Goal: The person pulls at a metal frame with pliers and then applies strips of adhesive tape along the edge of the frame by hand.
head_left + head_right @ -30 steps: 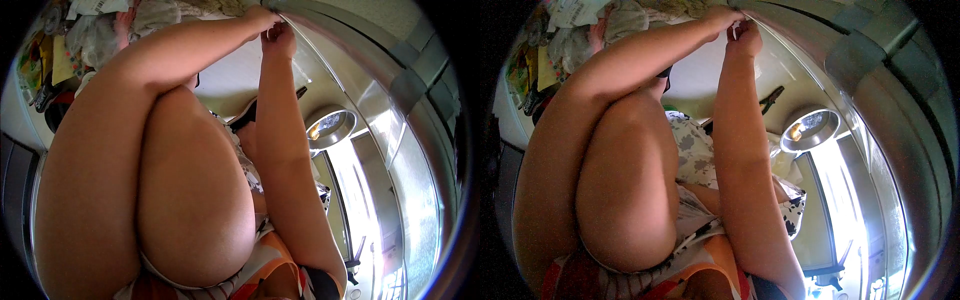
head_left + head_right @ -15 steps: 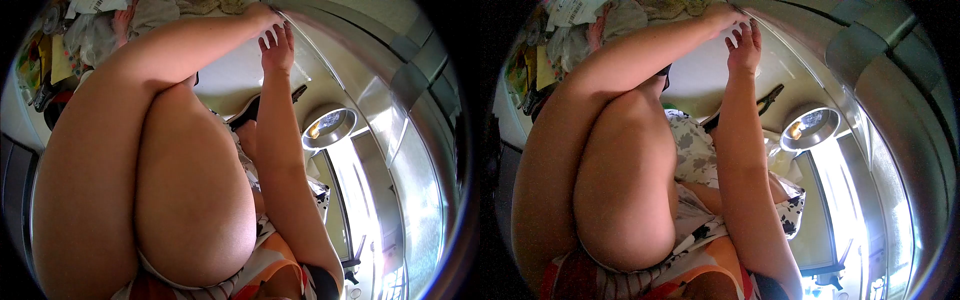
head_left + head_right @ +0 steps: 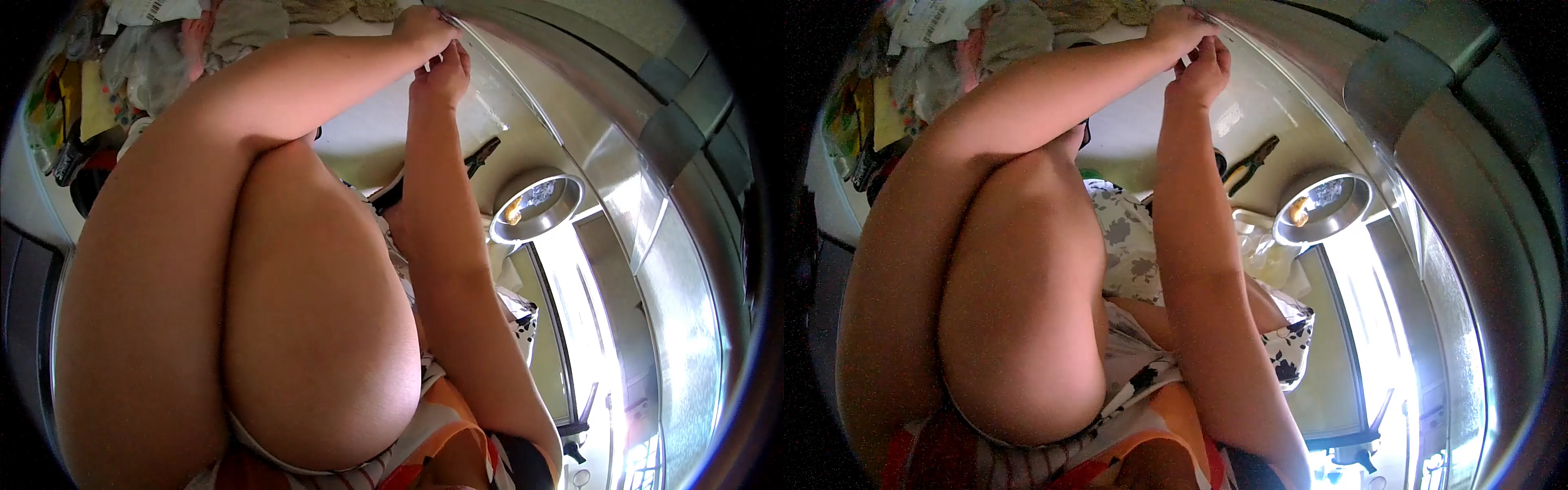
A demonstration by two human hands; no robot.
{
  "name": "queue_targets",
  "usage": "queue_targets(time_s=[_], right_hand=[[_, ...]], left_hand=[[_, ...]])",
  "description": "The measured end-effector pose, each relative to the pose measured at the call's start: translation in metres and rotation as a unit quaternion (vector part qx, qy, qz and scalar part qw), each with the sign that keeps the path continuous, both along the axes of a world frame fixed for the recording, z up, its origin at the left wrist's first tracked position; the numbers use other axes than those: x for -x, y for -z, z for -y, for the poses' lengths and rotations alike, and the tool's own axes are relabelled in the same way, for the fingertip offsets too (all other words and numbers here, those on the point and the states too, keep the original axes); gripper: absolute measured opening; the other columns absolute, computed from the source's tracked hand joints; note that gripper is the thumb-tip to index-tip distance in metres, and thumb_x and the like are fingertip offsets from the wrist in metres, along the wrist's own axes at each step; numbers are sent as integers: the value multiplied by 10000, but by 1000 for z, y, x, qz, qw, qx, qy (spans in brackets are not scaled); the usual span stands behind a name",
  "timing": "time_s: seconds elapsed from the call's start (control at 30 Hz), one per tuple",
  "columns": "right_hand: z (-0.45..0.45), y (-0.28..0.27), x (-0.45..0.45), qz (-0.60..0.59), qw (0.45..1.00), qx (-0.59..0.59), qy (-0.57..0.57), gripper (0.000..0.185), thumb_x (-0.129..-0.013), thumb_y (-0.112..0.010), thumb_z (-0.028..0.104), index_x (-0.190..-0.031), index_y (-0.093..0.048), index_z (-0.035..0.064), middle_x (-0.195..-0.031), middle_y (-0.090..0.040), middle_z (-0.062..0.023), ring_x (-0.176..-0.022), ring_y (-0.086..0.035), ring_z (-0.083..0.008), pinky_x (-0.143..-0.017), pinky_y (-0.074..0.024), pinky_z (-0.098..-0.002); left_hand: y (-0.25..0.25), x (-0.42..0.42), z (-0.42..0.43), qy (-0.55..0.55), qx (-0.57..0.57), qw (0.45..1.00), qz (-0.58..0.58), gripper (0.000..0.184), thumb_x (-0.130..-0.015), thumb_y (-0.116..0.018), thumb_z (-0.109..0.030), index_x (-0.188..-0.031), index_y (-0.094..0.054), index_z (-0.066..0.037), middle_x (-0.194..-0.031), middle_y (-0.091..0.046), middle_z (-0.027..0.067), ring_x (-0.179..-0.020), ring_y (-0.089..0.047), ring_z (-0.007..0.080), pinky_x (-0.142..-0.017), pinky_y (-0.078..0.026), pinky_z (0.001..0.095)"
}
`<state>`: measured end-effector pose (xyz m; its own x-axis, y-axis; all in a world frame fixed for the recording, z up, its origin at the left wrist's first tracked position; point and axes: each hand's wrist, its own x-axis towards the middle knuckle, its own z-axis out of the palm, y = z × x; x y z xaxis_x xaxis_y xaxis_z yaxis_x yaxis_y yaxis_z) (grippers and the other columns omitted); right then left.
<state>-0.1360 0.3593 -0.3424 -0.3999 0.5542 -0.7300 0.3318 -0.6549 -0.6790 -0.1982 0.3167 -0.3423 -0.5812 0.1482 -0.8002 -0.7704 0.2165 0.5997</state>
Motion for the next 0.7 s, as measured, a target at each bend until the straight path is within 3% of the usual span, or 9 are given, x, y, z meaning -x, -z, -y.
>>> queue_targets(time_s=[0.13, 0.23, 0.33, 0.37, 0.4, 0.47, 0.57, 0.7], right_hand=[[-8, -2, 9, 24, 999, -18, -27, 110, -811, -538, 162, -825, -515, 56, -760, -544, -29, -724, -523, -153, -550, -429, -296], [-10, -6, 10, 45, 999, -5, -25, 125, -806, -536, 157, -856, -538, 42, -764, -564, -35, -706, -521, -152, -566, -439, -301], [-22, -16, 0, 67, 986, -31, -148, 156, -808, -541, 141, -928, -562, 43, -811, -586, -44, -695, -520, -148, -576, -444, -301], [-33, -11, -8, 78, 974, -39, -208, 215, -826, -556, 177, -1009, -561, 64, -921, -587, -40, -774, -529, -165, -664, -452, -322], [-39, -8, -11, 98, 971, -51, -210, 216, -830, -553, 177, -1022, -562, 80, -940, -581, -35, -801, -521, -165, -677, -448, -331], [-50, -1, -16, 75, 985, -29, -151, 236, -826, -567, 174, -1047, -557, 94, -949, -571, -32, -831, -507, -166, -713, -437, -348], [-47, 2, -14, 19, 989, -10, -149, 132, -824, -569, 157, -936, -582, 88, -882, -578, -27, -752, -514, -147, -648, -444, -325], [-46, 15, -13, -22, 990, 37, -133, 84, -827, -574, 181, -876, -562, 114, -897, -578, -26, -771, -518, -170, -682, -440, -359]], left_hand=[[48, -3, -13, 147, 111, 977, -106, 219, -697, -594, -223, -751, -626, -13, -702, -622, 169, -607, -628, 230, -562, -517, 365], [62, -4, -16, 122, 130, 977, -120, 225, -693, -596, -247, -753, -628, -32, -668, -617, 127, -603, -606, 205, -535, -483, 356], [54, -5, 12, -12, -166, 986, -14, 191, -693, -603, -251, -735, -629, -67, -647, -592, 53, -594, -553, 152, -497, -415, 312], [47, -3, 20, -34, -183, 982, 25, 160, -695, -613, -249, -740, -625, -95, -650, -560, 0, -580, -495, 109, -486, -358, 266], [50, -4, 22, -38, -179, 983, 35, 159, -696, -618, -248, -746, -625, -97, -658, -566, 1, -586, -501, 107, -491, -364, 269], [58, -4, 22, -47, -169, 983, 57, 159, -696, -630, -247, -758, -624, -101, -674, -577, 5, -598, -511, 105, -500, -376, 274], [52, -5, 21, -83, -182, 978, 65, 179, -688, -662, -252, -785, -635, -103, -678, -586, 5, -628, -528, 106, -514, -389, 281], [34, 3, 19, -65, -124, 986, 92, 183, -731, -649, -213, -796, -625, -44, -751, -615, 29, -683, -543, 127, -585, -410, 271]])
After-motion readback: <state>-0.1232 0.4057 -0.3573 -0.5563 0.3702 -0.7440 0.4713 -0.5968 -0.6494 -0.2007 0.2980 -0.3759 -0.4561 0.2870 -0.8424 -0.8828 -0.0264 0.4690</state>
